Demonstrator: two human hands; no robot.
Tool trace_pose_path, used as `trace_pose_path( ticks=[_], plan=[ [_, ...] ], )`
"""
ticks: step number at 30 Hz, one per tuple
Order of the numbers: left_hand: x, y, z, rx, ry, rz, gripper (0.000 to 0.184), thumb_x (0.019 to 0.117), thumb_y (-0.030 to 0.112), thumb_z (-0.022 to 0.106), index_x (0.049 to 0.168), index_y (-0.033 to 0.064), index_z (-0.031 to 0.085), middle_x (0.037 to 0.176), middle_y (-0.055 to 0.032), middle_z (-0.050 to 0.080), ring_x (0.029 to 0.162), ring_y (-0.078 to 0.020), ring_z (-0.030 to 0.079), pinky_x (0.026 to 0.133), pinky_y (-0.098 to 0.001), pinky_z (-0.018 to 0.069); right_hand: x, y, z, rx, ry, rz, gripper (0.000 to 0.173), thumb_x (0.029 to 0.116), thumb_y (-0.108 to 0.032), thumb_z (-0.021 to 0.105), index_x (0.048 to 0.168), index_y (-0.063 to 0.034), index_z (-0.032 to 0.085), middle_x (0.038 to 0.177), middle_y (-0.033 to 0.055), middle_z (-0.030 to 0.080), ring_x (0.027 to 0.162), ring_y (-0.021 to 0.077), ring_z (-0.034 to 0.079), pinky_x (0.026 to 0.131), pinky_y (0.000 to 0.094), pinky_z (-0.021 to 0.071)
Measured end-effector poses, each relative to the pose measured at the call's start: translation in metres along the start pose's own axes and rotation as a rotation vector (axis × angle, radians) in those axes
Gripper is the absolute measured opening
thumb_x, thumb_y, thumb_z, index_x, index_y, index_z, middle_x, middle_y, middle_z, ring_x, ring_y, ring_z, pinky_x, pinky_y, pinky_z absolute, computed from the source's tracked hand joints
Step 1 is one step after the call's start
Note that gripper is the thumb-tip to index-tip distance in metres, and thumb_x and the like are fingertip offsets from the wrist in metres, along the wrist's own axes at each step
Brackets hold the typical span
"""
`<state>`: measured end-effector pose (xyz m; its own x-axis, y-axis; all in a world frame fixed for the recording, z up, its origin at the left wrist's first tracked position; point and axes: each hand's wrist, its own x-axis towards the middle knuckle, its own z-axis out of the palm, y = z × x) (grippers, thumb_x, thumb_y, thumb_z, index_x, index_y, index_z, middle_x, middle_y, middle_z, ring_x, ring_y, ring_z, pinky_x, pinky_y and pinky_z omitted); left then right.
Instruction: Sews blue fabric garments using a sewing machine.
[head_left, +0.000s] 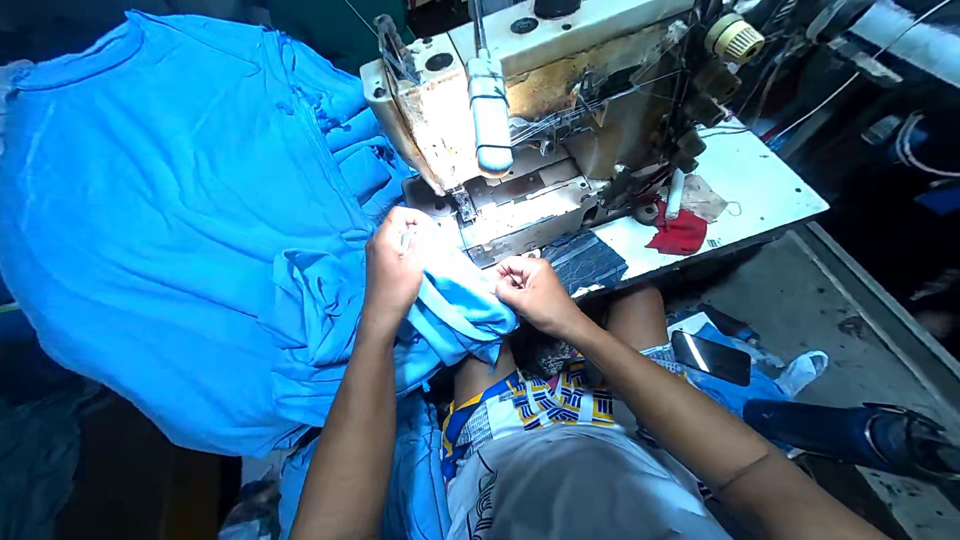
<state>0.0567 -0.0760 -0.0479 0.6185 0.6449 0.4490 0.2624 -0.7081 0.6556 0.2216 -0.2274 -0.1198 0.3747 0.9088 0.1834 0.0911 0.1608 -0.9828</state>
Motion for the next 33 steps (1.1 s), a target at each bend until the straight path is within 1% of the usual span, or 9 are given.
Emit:
trace_pose_path(
  ticks=[4,8,11,15,19,21,23,27,33],
  plan=[
    [0.034,-0.017,0.012,0.29,-0.029,0.14,0.015,0.0989,0.015,0.06,0.106,0.0128,0.074,0.108,-0.0019,0.073,0.102,-0.0127,0.069,0.091,-0.0398,0.0558,0.0,0.007,-0.005,-0.048,0.024,0.025,0.021,0.087,-0.005,0.069,0.107,-0.0099,0.064,0.067,0.0028,0.057,0.057,0.0135,0.054,0.054,0.0315,0.0483],
    [0.03,-0.018,0.016,0.364,-0.035,0.186,0.015,0.0981,0.012,0.059,0.1,0.0118,0.074,0.105,-0.0071,0.071,0.094,-0.0223,0.069,0.08,-0.0477,0.0561,-0.003,0.009,-0.01,0.011,0.004,0.021,0.024,0.0895,-0.004,0.064,0.112,-0.0106,0.067,0.068,0.0008,0.054,0.057,0.01,0.049,0.054,0.0273,0.0436],
    [0.049,-0.016,0.022,0.361,-0.022,0.073,0.015,0.0988,0.021,0.064,0.099,0.0119,0.076,0.107,-0.0089,0.072,0.099,-0.0261,0.069,0.085,-0.0532,0.0542,0.001,0.005,-0.013,0.091,0.018,0.009,0.023,0.0911,-0.002,0.062,0.111,-0.0069,0.072,0.071,0.0014,0.06,0.059,0.0074,0.052,0.055,0.0243,0.0452],
    [0.083,-0.024,0.037,0.343,0.012,-0.03,0.033,0.0897,0.031,0.074,0.105,0.0015,0.071,0.106,-0.0198,0.071,0.106,-0.0349,0.067,0.092,-0.0598,0.0498,0.017,0.0,-0.015,0.095,0.076,-0.015,0.022,0.0897,0.002,0.062,0.108,-0.0044,0.074,0.073,0.0021,0.065,0.058,0.0059,0.053,0.054,0.0227,0.0467],
    [0.099,-0.039,0.047,0.208,0.007,-0.093,0.052,0.0838,0.032,0.075,0.125,0.0024,0.063,0.118,-0.0157,0.067,0.114,-0.0235,0.063,0.099,-0.0461,0.0489,0.029,-0.001,-0.011,0.103,0.137,-0.053,0.021,0.0867,0.005,0.064,0.104,-0.003,0.073,0.067,0.0021,0.06,0.052,0.0064,0.048,0.048,0.0224,0.042],
    [0.102,-0.049,0.051,0.133,0.066,0.015,0.046,0.0815,0.029,0.079,0.117,0.0027,0.068,0.111,-0.0134,0.072,0.107,-0.0188,0.068,0.094,-0.0416,0.0529,0.024,-0.003,-0.011,0.125,0.123,-0.045,0.024,0.0872,0.005,0.065,0.108,-0.0027,0.075,0.067,0.0027,0.061,0.053,0.0062,0.049,0.049,0.0224,0.0434],
    [0.096,-0.031,0.043,0.089,0.039,0.015,0.041,0.0817,0.025,0.079,0.114,0.0033,0.066,0.103,-0.006,0.07,0.1,-0.006,0.066,0.091,-0.0287,0.0527,0.017,-0.006,-0.011,0.117,0.126,-0.035,0.023,0.0875,0.003,0.064,0.106,-0.003,0.075,0.068,0.001,0.062,0.054,0.0043,0.05,0.05,0.0209,0.0433],
    [0.093,-0.021,0.04,0.115,0.0,-0.064,0.046,0.0796,0.023,0.077,0.118,0.0005,0.065,0.109,-0.0121,0.07,0.104,-0.0149,0.066,0.095,-0.0393,0.0511,0.015,-0.008,-0.01,0.111,0.152,-0.022,0.023,0.0868,0.003,0.064,0.106,-0.0033,0.076,0.066,-0.0001,0.061,0.054,0.0039,0.05,0.051,0.0204,0.0437],
    [0.101,-0.032,0.043,-0.039,0.033,-0.03,0.058,0.0796,0.019,0.082,0.129,0.0016,0.057,0.118,-0.0049,0.065,0.113,-0.0022,0.06,0.102,-0.0226,0.0467,0.025,-0.008,-0.01,0.131,0.147,-0.016,0.022,0.0865,0.005,0.066,0.105,-0.0032,0.076,0.065,0.0027,0.06,0.052,0.0068,0.049,0.049,0.0233,0.0439]
  ],
)
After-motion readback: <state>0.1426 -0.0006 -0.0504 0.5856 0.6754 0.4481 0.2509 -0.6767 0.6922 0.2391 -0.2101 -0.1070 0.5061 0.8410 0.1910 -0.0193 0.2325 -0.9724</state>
